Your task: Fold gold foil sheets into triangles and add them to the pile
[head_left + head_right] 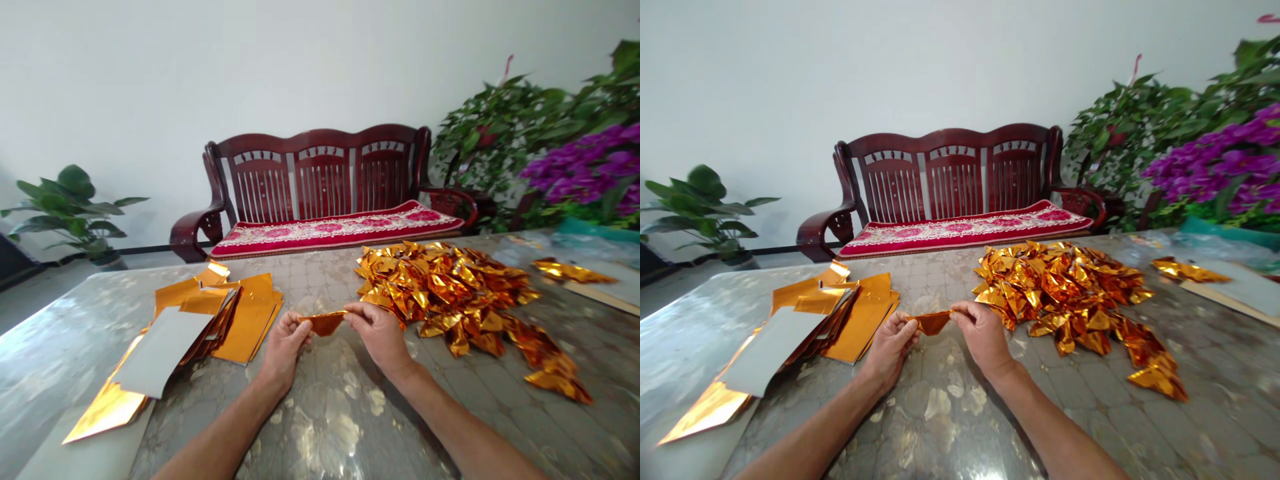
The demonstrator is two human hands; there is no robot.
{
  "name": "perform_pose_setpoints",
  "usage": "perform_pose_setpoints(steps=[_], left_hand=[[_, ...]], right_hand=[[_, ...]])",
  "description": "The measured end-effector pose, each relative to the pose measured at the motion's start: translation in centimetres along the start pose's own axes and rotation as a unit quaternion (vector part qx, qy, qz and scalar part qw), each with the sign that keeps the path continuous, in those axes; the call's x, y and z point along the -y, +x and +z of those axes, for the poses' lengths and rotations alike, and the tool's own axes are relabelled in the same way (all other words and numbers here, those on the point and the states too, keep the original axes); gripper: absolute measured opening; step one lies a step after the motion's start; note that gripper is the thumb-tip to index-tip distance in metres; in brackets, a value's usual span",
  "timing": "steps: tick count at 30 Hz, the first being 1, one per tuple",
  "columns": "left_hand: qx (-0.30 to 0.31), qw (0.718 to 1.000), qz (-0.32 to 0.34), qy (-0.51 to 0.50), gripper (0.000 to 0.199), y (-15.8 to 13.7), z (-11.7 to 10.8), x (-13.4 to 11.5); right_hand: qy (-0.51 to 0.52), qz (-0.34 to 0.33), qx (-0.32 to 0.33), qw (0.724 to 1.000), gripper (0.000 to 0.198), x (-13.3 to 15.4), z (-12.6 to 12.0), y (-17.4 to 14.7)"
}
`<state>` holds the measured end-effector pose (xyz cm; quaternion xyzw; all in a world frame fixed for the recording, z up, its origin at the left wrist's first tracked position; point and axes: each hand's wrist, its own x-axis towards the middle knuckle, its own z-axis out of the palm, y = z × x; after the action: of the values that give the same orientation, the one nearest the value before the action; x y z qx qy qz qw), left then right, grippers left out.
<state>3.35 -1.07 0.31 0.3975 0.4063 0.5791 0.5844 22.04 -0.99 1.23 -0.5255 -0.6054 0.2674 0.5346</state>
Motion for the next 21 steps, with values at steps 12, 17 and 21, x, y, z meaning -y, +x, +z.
perform_pose_setpoints(steps=[12,17,21], left_hand=[[0.008,0.998,0.037,0.045,0.036,0.25,-0.26,0.07],[-0.004,0.996,0.048,0.078,0.033,0.34,-0.52,0.21],[-0.014,0.993,0.084,0.083,0.029,0.50,-0.69,0.37]], right_hand=[[-0.103,-0.037,0.058,0.992,0.018,0.41,-0.74,0.29],[-0.147,-0.066,0.071,0.984,0.018,0.22,-1.05,0.25],[-0.142,-0.035,0.082,0.986,0.019,0.15,-0.96,0.25]])
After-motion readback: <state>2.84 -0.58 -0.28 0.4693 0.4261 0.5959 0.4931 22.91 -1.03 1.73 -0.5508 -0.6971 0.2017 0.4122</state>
